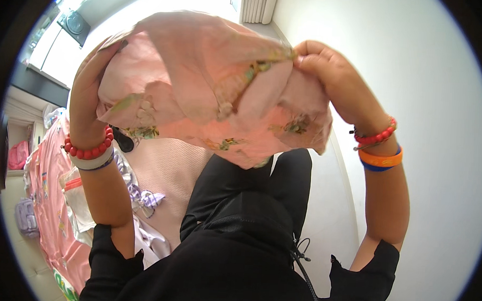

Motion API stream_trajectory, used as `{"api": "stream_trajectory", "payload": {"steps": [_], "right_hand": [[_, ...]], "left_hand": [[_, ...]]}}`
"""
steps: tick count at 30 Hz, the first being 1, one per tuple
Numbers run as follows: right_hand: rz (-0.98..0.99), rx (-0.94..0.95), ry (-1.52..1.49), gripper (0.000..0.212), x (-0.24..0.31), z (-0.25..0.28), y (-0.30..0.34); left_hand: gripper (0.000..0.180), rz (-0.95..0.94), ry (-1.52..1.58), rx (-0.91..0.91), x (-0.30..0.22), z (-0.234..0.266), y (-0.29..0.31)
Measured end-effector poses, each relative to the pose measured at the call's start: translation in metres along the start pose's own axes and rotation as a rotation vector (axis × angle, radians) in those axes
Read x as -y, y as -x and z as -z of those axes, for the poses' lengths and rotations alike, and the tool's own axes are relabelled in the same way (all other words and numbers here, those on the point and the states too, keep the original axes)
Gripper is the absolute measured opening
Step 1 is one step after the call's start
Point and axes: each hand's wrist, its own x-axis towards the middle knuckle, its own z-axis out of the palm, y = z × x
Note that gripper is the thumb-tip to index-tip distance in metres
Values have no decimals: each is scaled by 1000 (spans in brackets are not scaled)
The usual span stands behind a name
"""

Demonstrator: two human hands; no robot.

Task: The person sits on a bed and folds various pieces of clothing, including towels, shirts, and socks, by hand. Each item is unfolded, smoothed, and folded into a compact shape before being placed on a growing pile.

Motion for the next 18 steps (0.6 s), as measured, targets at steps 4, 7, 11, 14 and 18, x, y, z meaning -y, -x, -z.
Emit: {"api": "stream_trajectory", "payload": {"steps": [4,7,11,14,18], "right_hand": [[361,-170,311,29,-12,-35,-10],[735,-255,299,45,2,-80,-18],[714,-470,477,31,1,-91,-42],[580,-564,429,18,28,-71,-48],[586,-586,582,19,69,-44,-63]], "left_hand": [[29,415,670,61,-31,-12,-28],[29,273,527,259,-41,-31,-46],[24,-19,44,349,-64,-30,-63],[21,-125,-176,266,-72,-16,-81],[17,-205,-465,76,-85,13,-104]]}}
